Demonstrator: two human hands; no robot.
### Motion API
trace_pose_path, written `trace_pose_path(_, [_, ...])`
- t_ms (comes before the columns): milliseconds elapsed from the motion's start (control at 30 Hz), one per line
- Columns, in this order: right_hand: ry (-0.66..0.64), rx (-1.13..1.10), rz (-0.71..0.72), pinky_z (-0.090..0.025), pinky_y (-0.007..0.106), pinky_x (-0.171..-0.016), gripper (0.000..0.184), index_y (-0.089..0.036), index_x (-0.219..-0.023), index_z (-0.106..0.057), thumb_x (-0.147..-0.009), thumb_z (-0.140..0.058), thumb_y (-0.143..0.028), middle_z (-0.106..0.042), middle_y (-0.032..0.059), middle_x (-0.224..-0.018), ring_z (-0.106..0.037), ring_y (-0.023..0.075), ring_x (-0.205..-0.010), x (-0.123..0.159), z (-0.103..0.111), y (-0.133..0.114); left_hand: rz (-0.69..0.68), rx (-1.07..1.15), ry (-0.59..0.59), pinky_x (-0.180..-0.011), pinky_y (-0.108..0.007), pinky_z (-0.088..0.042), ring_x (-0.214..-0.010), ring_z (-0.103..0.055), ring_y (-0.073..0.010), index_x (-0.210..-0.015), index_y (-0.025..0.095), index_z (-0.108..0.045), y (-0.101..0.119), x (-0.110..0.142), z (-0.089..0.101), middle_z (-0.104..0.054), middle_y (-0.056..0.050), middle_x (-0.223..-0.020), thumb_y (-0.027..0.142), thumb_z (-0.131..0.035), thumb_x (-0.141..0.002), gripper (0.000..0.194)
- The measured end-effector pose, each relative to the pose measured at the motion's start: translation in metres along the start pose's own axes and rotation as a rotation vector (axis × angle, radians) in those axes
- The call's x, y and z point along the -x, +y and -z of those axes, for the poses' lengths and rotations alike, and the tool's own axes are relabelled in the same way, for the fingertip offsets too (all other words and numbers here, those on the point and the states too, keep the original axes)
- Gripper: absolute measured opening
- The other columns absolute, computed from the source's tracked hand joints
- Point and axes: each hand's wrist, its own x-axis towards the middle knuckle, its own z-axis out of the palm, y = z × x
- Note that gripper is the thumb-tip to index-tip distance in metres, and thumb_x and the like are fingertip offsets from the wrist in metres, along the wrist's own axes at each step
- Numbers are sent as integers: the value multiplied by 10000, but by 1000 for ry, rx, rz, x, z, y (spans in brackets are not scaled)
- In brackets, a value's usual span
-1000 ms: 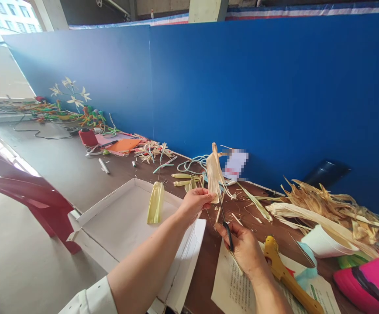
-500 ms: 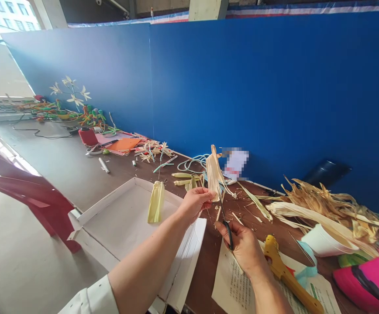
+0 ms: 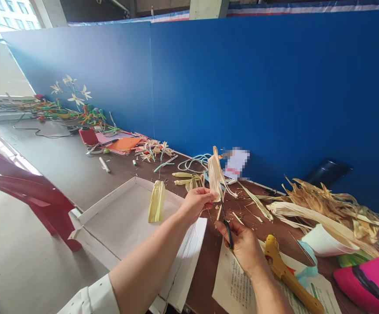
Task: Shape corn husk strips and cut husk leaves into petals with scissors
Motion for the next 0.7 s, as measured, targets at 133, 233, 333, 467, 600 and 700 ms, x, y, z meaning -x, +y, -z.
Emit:
trace_pose_path(133, [0, -10, -33, -315, 242, -476, 331, -216, -557, -506, -704, -678, -456, -440, -48, -488, -378, 103, -473, -1, 2, 0, 6, -20, -44, -509, -194, -384, -484, -454, -42, -585, 124, -542, -1, 3, -3, -525, 17, -547, 386, -832, -471, 407])
trace_pose_path(233, [13, 22, -27, -316, 244, -468, 318, -218, -558, -526, -702, -674, -459, -455, -42, -486, -386, 107, -471, -2, 3, -1, 0, -22, -52, -513, -195, -381, -485, -449, -41, -583, 125, -534, -2, 3, -3, -516, 22, -544, 399, -828, -474, 416])
trace_pose_path(333, [18, 39, -10, -326, 250, -460, 332, -224, -565, -543, -703, -657, -503, -463, -30, -487, -396, 116, -470, -1, 2, -2, -6, -31, -54, -509, -194, -374, -484, -448, -42, -584, 129, -532, -3, 2, -2, -516, 20, -545, 411, -817, -488, 413])
trace_pose_path(467, [18, 18, -8, -333, 244, -463, 346, -217, -583, -541, -701, -664, -519, -449, -36, -497, -391, 110, -482, -1, 1, -1, -3, -56, -54, -493, -189, -353, -484, -445, -43, -592, 132, -538, -5, 1, -1, -530, 12, -554, 424, -809, -501, 408])
trace_pose_path(600, [24, 10, -15, -315, 225, -447, 364, -201, -589, -543, -676, -697, -520, -437, -46, -501, -376, 93, -481, -2, 0, 1, 15, -61, -30, -514, -195, -378, -517, -476, -57, -612, 133, -549, -4, 0, -1, -552, -2, -594, 421, -815, -491, 411])
trace_pose_path(700, [56, 50, 25, -319, 222, -439, 376, -196, -596, -568, -667, -694, -543, -443, -46, -493, -381, 90, -469, -3, 0, 3, -22, -70, 25, -518, -189, -373, -549, -491, -64, -657, 136, -573, -4, -2, 1, -554, -1, -619, 430, -801, -521, 397])
